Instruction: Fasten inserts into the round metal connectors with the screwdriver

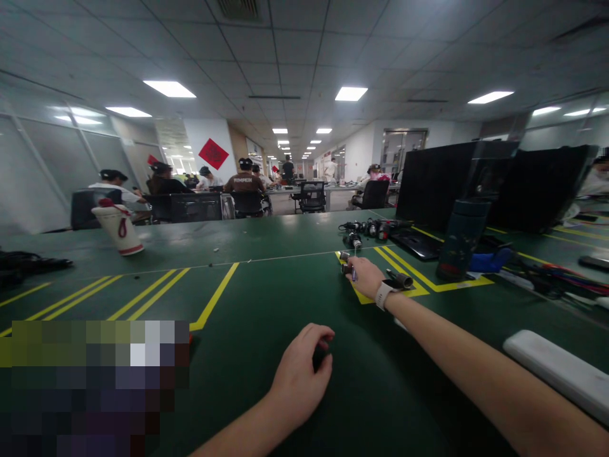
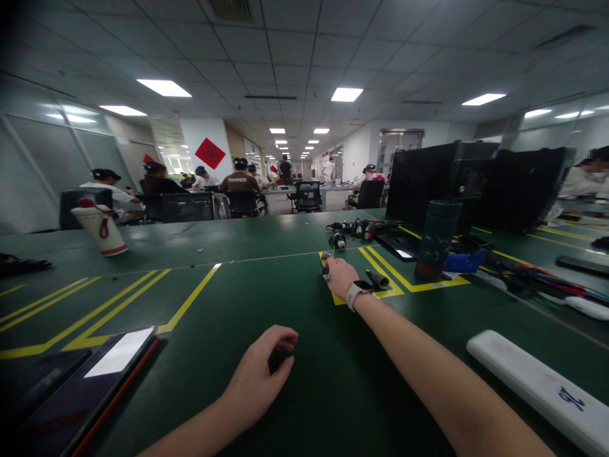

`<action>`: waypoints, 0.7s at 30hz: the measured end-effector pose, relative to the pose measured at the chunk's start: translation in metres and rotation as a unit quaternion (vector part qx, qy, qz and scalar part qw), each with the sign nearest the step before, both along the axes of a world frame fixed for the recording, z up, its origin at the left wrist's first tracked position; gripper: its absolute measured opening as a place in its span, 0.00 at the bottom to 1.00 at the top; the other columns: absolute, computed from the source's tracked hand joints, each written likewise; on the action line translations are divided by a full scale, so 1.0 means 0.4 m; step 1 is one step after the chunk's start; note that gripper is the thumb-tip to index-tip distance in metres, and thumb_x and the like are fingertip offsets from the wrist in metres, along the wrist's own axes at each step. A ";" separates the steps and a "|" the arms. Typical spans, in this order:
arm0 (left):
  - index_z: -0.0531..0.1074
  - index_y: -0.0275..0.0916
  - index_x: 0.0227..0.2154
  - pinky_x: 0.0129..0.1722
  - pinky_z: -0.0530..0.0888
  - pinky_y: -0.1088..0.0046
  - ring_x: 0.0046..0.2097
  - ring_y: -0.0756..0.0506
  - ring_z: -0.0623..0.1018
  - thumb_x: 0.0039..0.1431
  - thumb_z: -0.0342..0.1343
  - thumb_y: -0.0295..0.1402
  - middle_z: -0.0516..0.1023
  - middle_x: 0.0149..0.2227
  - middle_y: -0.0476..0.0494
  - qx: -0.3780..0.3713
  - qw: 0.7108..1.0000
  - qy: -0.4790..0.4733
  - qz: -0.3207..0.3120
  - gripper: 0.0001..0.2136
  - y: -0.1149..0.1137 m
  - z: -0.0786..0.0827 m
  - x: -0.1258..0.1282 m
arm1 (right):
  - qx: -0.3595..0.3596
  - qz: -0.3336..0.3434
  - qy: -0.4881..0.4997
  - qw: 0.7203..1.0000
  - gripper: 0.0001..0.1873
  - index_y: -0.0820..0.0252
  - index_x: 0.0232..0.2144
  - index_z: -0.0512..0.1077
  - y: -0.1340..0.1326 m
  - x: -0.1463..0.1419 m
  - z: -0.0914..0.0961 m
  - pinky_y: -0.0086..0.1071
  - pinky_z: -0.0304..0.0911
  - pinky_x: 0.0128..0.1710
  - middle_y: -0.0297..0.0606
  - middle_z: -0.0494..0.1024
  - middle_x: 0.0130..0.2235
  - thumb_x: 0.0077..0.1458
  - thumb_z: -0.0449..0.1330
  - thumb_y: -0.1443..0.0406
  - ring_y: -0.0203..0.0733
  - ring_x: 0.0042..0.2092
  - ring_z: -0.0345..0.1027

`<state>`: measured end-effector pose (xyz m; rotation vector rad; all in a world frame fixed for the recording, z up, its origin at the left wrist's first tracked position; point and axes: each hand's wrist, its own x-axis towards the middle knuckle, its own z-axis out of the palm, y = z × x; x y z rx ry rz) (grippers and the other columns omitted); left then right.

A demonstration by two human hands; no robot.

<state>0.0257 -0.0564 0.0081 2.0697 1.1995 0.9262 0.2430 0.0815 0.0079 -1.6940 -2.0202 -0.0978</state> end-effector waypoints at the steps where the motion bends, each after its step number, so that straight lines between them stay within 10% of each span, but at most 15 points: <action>1: 0.73 0.41 0.38 0.38 0.73 0.62 0.38 0.42 0.76 0.48 0.52 0.22 0.76 0.37 0.44 -0.002 1.000 -0.004 0.001 0.14 0.000 0.001 -0.001 | -0.006 0.006 0.005 1.000 0.14 0.62 0.47 0.66 0.017 -0.010 0.003 0.43 0.66 0.42 0.42 0.70 0.48 0.59 0.55 0.63 0.44 0.44 0.68; 9: 0.71 0.39 0.38 0.38 0.73 0.65 0.36 0.44 0.76 0.48 0.51 0.21 0.76 0.36 0.44 -0.018 1.000 -0.023 0.000 0.14 0.009 -0.007 -0.005 | -0.005 0.090 0.124 0.988 0.14 0.61 0.47 0.66 0.021 -0.034 -0.001 0.42 0.67 0.42 0.42 0.70 0.48 0.59 0.55 0.63 0.44 0.44 0.68; 17: 0.62 0.40 0.48 0.46 0.70 0.54 0.50 0.38 0.70 0.47 0.55 0.25 0.69 0.49 0.39 0.055 0.988 -0.080 0.122 0.23 0.013 -0.016 0.000 | 0.007 0.259 0.353 0.899 0.13 0.57 0.30 0.57 -0.206 -0.119 0.023 0.39 0.67 0.42 0.40 0.73 0.42 0.52 0.61 0.66 0.41 0.42 0.70; 21: 0.61 0.40 0.49 0.51 0.66 0.53 0.53 0.38 0.69 0.45 0.55 0.23 0.69 0.50 0.38 0.082 0.988 -0.098 0.084 0.25 0.014 -0.024 -0.004 | -0.035 0.327 0.416 0.848 0.17 0.55 0.27 0.54 -0.313 -0.177 0.034 0.39 0.69 0.40 0.40 0.74 0.39 0.50 0.62 0.62 0.42 0.41 0.71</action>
